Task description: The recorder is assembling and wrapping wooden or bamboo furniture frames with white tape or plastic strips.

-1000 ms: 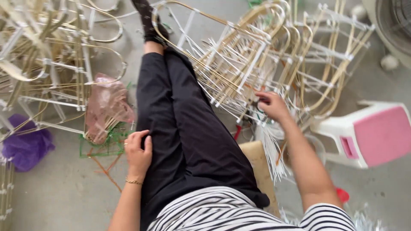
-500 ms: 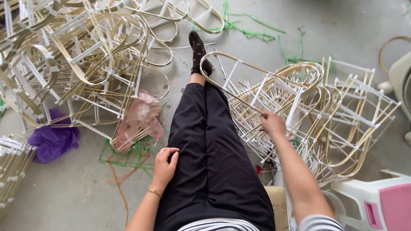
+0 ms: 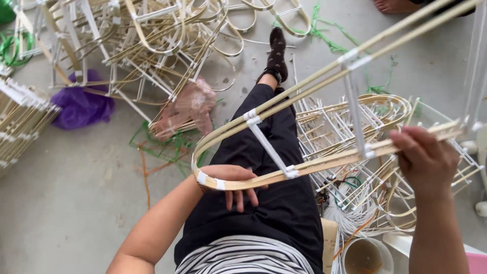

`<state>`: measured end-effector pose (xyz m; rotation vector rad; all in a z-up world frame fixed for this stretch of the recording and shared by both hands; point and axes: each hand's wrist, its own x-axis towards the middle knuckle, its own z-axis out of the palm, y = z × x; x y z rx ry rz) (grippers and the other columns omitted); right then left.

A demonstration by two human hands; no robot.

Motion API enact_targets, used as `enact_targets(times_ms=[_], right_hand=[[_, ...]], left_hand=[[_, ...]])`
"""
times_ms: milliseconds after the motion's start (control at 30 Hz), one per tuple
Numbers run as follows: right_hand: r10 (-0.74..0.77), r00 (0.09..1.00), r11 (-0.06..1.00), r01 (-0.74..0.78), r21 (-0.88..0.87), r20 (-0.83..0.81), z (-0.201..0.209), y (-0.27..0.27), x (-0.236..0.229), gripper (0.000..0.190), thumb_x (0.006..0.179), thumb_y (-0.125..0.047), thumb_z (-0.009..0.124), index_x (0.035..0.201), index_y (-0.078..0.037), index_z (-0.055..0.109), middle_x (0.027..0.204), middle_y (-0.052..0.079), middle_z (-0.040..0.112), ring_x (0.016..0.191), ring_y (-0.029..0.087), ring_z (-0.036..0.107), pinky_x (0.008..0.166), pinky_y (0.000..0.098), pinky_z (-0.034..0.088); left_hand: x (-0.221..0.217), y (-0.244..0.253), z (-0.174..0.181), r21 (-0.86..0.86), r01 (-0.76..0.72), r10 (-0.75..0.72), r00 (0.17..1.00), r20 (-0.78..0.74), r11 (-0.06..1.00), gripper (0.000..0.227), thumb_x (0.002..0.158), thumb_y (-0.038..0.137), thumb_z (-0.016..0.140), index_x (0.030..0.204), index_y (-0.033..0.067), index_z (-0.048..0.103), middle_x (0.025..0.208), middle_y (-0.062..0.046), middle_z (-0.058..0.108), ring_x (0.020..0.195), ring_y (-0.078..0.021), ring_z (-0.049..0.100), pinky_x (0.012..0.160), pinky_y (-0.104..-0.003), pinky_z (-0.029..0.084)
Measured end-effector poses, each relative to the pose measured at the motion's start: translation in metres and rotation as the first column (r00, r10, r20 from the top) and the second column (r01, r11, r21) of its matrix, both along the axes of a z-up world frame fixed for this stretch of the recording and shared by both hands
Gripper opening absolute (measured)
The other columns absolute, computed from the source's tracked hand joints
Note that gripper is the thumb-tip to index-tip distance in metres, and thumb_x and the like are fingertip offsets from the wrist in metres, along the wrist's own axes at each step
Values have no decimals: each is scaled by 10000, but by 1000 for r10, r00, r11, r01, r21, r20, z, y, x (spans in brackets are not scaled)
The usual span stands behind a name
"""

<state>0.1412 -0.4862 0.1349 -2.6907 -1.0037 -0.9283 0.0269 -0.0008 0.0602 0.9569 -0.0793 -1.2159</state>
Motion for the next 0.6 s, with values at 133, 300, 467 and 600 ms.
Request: enact_targets(times_ms=[133,300,467,600], right_hand=[[42,995,997,-36,-64,93,36,53,7,212,1028,-130,796,1198,-225,712,1198,8,684,911,197,695,799,346,580],[158,969,810,-17,586,-191,-12,65,7,324,1037,-298,708,1334,-189,638,1242,118,590,937,259,664,857,437,591],[734,563,-63,613,787,-380,-110,59,-4,588,1124,-622,453,1376,-104,572,1122,105,612,856,238,623,782,439,545],[895,282,-56,839,542,-344,-145,76,-33,672,1144,-701,308,1310,-117,598,1022,107,658,737,206,600,606,362,482]], left_hand=[[-30,2,2,-244,23,-27,1000,-16,970,618,1093,442,538,1503,-19,505,1058,-228,740,718,-246,738,536,-318,595],[-46,-17,7,-253,-249,275,958,74,935,559,1059,190,689,1498,-109,513,928,-87,681,795,-117,678,634,-241,528],[-42,-26,19,69,-488,440,832,339,870,503,1014,152,646,1467,0,490,842,-23,654,701,-62,624,612,-219,518],[-45,-28,-9,-65,-598,586,750,307,799,442,1052,127,622,1458,-25,538,999,28,657,840,-19,587,735,-202,516]])
